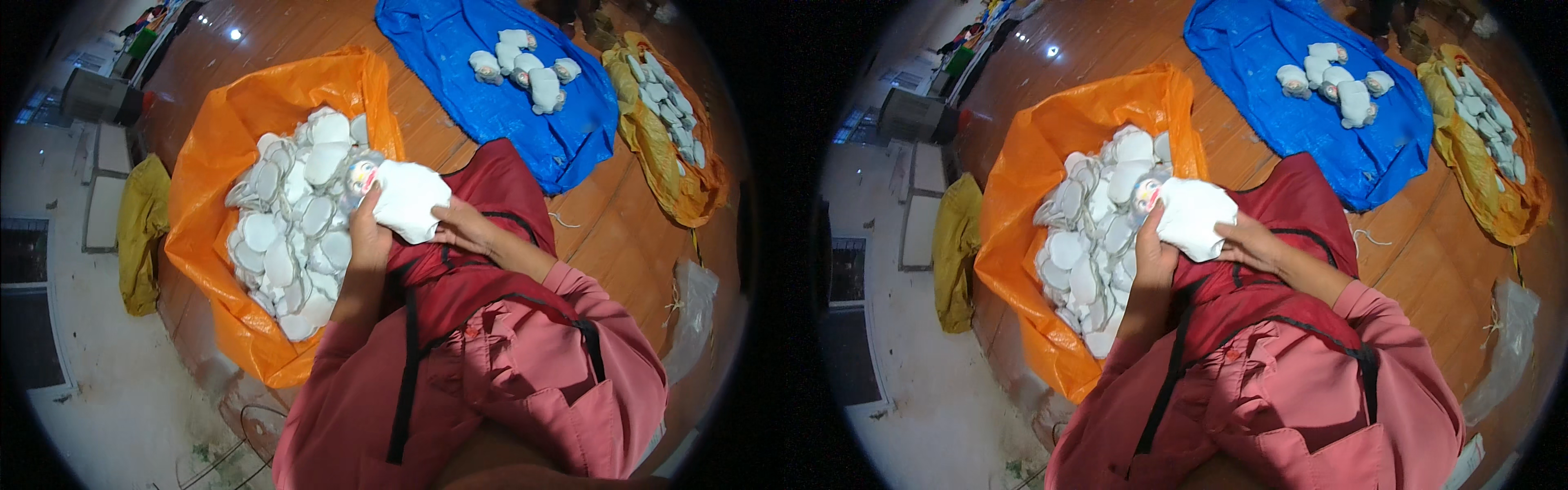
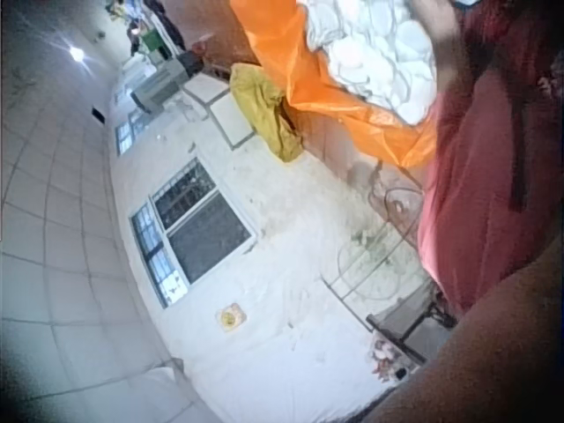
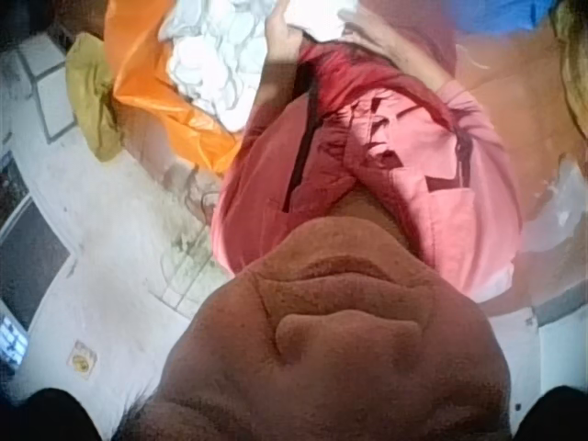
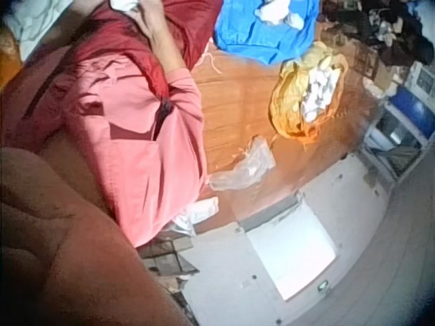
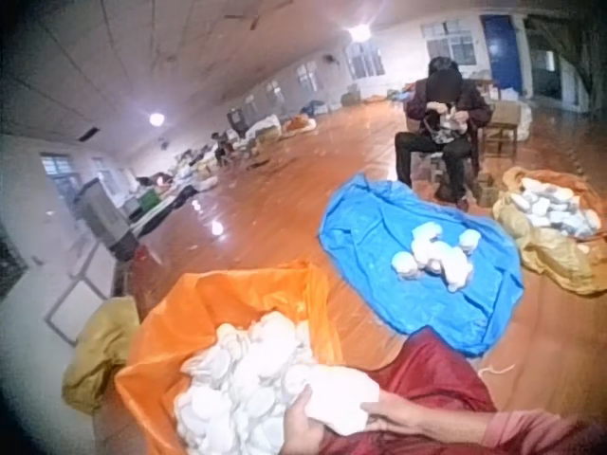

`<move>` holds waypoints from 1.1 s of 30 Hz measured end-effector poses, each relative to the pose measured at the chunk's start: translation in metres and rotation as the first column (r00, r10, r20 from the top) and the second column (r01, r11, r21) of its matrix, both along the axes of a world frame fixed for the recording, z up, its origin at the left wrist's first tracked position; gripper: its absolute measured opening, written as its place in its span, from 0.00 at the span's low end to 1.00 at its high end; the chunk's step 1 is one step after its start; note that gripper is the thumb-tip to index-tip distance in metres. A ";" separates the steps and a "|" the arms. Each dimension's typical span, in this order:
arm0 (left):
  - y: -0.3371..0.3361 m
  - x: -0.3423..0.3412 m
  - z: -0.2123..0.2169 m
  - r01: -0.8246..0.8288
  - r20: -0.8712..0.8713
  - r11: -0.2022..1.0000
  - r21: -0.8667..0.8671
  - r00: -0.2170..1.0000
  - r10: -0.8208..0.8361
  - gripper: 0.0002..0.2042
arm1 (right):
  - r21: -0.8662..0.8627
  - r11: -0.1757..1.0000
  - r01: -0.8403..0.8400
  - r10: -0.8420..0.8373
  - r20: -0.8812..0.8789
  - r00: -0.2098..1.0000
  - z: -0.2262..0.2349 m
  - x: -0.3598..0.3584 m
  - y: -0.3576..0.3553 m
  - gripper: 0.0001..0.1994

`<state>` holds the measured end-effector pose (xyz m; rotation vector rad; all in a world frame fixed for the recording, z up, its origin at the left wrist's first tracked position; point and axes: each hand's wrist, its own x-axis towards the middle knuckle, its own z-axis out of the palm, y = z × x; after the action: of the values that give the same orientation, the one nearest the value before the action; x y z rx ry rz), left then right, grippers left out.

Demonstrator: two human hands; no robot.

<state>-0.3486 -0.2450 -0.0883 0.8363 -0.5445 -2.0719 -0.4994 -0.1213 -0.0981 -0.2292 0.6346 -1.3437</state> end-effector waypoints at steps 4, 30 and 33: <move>0.016 -0.005 0.003 -0.078 0.072 0.993 -0.094 0.994 0.084 0.18 | -0.045 0.999 0.028 -0.024 0.073 0.997 0.003 0.012 -0.006 0.31; 0.099 0.298 -0.245 -0.034 -0.257 0.978 0.204 0.962 0.087 0.05 | -0.186 0.774 0.606 -0.555 -0.661 0.505 -0.005 -0.194 -0.065 0.23; 0.110 0.244 -0.183 -0.518 0.473 0.740 0.430 0.827 0.304 0.02 | -0.096 0.805 0.585 -0.430 -0.773 0.465 -0.039 -0.175 -0.052 0.21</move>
<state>-0.1048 -0.1352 -0.2716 1.5581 0.0799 -1.6446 -0.6739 -0.1729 -0.1375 -0.5065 1.6779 -1.7466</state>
